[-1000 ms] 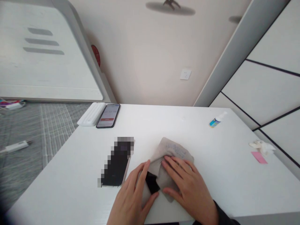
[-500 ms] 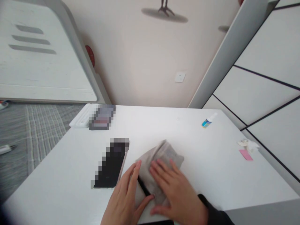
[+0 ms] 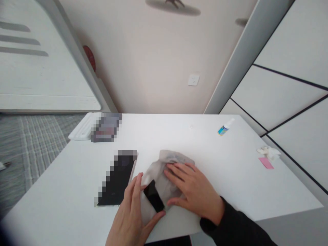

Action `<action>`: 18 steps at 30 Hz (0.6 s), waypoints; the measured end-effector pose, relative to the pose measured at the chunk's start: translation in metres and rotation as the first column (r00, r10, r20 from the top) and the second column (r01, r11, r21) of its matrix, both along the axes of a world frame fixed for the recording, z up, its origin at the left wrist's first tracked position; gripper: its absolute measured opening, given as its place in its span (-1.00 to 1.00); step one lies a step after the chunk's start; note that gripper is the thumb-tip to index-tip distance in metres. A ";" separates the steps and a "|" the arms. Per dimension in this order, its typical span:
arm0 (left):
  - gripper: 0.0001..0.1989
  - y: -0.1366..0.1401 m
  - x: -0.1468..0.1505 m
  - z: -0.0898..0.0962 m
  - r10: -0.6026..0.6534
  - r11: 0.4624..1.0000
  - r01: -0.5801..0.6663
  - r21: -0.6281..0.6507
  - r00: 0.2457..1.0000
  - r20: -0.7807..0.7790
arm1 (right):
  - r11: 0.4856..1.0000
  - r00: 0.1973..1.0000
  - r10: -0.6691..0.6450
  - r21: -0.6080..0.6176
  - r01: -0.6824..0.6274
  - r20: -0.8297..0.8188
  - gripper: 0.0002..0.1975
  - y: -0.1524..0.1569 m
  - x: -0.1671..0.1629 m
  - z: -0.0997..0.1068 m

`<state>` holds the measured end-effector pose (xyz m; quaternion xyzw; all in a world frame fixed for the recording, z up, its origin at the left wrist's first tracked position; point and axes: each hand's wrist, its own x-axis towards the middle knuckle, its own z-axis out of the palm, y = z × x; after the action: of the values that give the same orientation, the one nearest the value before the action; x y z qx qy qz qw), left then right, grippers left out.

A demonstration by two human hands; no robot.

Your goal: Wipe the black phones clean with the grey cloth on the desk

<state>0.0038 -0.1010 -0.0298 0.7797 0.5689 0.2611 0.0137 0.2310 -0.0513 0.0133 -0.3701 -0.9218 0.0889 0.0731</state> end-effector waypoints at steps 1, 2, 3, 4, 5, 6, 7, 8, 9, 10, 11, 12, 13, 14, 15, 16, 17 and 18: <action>0.17 0.000 0.001 0.000 0.009 1.000 -0.009 0.004 1.000 0.010 | 1.000 1.000 -0.015 0.009 0.015 -0.002 -0.08 0.002 -0.001 0.002; 0.17 0.000 0.001 0.000 0.016 1.000 -0.016 0.003 1.000 0.015 | 1.000 0.999 0.030 -0.006 -0.030 -0.011 -0.07 0.005 -0.002 0.003; 0.15 0.000 0.001 0.000 0.021 1.000 -0.021 -0.001 1.000 0.015 | 0.991 0.992 0.125 -0.038 -0.126 -0.027 -0.06 0.008 -0.003 0.003; 0.12 0.000 0.001 0.001 0.021 1.000 -0.021 0.001 1.000 0.013 | 0.969 0.971 0.234 -0.074 -0.237 -0.049 -0.06 0.011 -0.003 0.004; 0.09 0.000 0.002 0.001 0.021 1.000 -0.022 0.009 1.000 0.011 | 0.941 0.946 0.318 -0.101 -0.323 -0.067 -0.08 0.016 -0.003 0.004; 0.05 0.000 0.002 0.002 0.028 0.999 -0.029 0.020 1.000 0.008 | 0.926 0.932 0.355 -0.113 -0.361 -0.071 -0.10 0.023 -0.001 0.003; 0.03 0.000 0.003 0.003 0.041 0.999 -0.041 0.030 0.999 0.004 | 0.931 0.937 0.345 -0.108 -0.349 -0.061 -0.12 0.031 0.001 0.003; 0.02 0.000 0.003 0.003 0.054 0.998 -0.054 0.041 0.999 -0.001 | 0.950 0.954 0.297 -0.090 -0.300 -0.045 -0.10 0.039 0.004 0.002; 0.02 0.000 0.004 0.004 0.066 0.997 -0.065 0.050 0.998 -0.010 | 0.964 0.966 0.255 -0.074 -0.257 -0.028 -0.08 0.046 0.005 0.002; 0.02 -0.001 0.004 0.005 0.079 0.996 -0.078 0.047 0.997 -0.022 | 0.969 0.971 0.236 -0.073 -0.237 -0.021 -0.04 0.052 0.006 0.001; 0.01 -0.001 0.005 0.005 0.090 0.995 -0.088 0.040 0.995 -0.039 | 0.963 0.967 0.254 -0.090 -0.255 -0.028 -0.01 0.056 0.004 0.001; 0.01 -0.002 0.005 0.005 0.096 0.995 -0.094 0.039 0.994 -0.057 | 0.944 0.952 0.303 -0.123 -0.307 -0.051 0.01 0.057 0.002 0.001; 0.00 -0.003 0.004 0.004 0.104 0.994 -0.101 0.041 0.992 -0.076 | 0.909 0.924 0.372 -0.165 -0.382 -0.088 0.02 0.057 -0.001 0.001; -0.01 -0.003 0.004 0.003 0.111 0.993 -0.107 0.053 0.989 -0.096 | 0.864 0.887 0.442 -0.205 -0.461 -0.132 0.02 0.056 -0.003 0.002; -0.02 -0.003 0.004 0.001 0.122 0.991 -0.114 0.077 0.986 -0.114 | 0.819 0.852 0.495 -0.233 -0.524 -0.171 -0.01 0.056 -0.005 0.003; -0.03 -0.003 0.004 -0.002 0.145 0.985 -0.132 0.110 0.982 -0.120 | 0.795 0.832 0.518 -0.247 -0.553 -0.197 -0.05 0.057 -0.005 0.005; -0.05 -0.001 0.004 -0.004 0.164 0.978 -0.144 0.151 0.979 -0.123 | 0.799 0.835 0.510 -0.247 -0.548 -0.204 -0.07 0.059 -0.003 0.006; -0.08 0.001 0.004 -0.006 0.211 0.964 -0.191 0.187 0.973 -0.093 | 0.825 0.857 0.477 -0.235 -0.513 -0.196 -0.08 0.062 -0.001 0.007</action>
<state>0.0081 -0.1002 -0.0354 0.7295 0.6195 0.2664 -0.1142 0.2299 0.0107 0.0204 -0.1179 -0.9575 0.2577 0.0539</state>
